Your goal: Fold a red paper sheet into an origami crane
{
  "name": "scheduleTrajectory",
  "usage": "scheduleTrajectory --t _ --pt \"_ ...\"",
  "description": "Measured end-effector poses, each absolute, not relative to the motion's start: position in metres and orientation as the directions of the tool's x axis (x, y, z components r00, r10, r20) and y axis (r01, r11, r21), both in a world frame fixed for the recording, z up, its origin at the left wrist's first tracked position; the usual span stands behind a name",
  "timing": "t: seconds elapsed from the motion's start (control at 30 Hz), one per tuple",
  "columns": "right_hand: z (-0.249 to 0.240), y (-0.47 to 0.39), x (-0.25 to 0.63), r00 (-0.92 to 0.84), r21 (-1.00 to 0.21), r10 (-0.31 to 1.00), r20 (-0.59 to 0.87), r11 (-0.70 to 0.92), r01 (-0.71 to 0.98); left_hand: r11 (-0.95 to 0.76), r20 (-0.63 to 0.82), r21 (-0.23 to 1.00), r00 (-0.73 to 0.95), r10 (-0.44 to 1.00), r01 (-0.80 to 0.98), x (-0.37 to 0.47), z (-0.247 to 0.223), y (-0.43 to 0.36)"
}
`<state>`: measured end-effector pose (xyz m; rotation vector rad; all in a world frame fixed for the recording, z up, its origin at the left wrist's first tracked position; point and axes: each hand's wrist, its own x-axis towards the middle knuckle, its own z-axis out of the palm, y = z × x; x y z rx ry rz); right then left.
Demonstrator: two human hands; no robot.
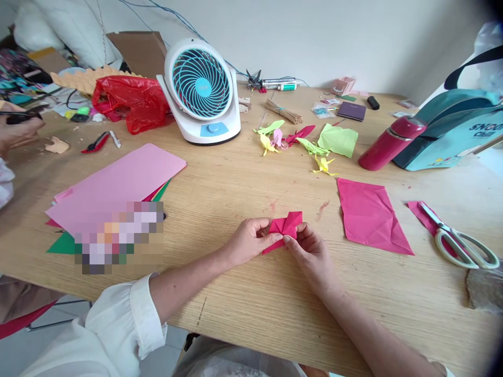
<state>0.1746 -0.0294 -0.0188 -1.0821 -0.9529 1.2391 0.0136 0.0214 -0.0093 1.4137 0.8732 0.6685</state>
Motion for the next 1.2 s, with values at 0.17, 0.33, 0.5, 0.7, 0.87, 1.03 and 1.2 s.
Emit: scheduleTrajectory --t 0.17,0.33,0.5,0.7,0.87,1.03,1.2 --pt "-0.014 -0.029 0.178 0.080 -0.974 0.997 0.000 0.018 -0.226 0.106 -0.091 0.994 0.565 0.820 0.007 0.014 -0.009 0.023" --pt "-0.013 -0.028 0.181 0.034 -0.982 0.999 -0.024 -0.017 -0.186 0.121 -0.138 0.990 0.566 0.813 0.067 0.012 -0.009 0.023" --pt "-0.021 -0.026 0.183 0.074 -0.985 0.997 -0.028 -0.015 -0.173 0.168 -0.143 0.986 0.595 0.791 0.014 0.013 -0.008 0.024" --pt "-0.023 -0.023 0.186 0.122 -0.984 0.993 -0.002 0.020 -0.176 0.184 -0.193 0.980 0.563 0.804 0.074 0.013 -0.010 0.026" --pt "-0.020 -0.022 0.188 0.074 -0.984 0.997 0.002 0.015 -0.179 0.122 -0.177 0.984 0.602 0.779 0.132 0.010 -0.008 0.027" --pt "-0.021 -0.024 0.184 0.036 -0.985 0.999 0.019 0.025 -0.170 -0.014 -0.096 0.984 0.594 0.799 0.178 0.007 -0.005 0.029" --pt "-0.023 -0.025 0.189 0.041 -0.991 0.999 0.000 0.006 -0.134 -0.190 -0.042 0.924 0.582 0.812 0.332 0.001 0.005 0.033"
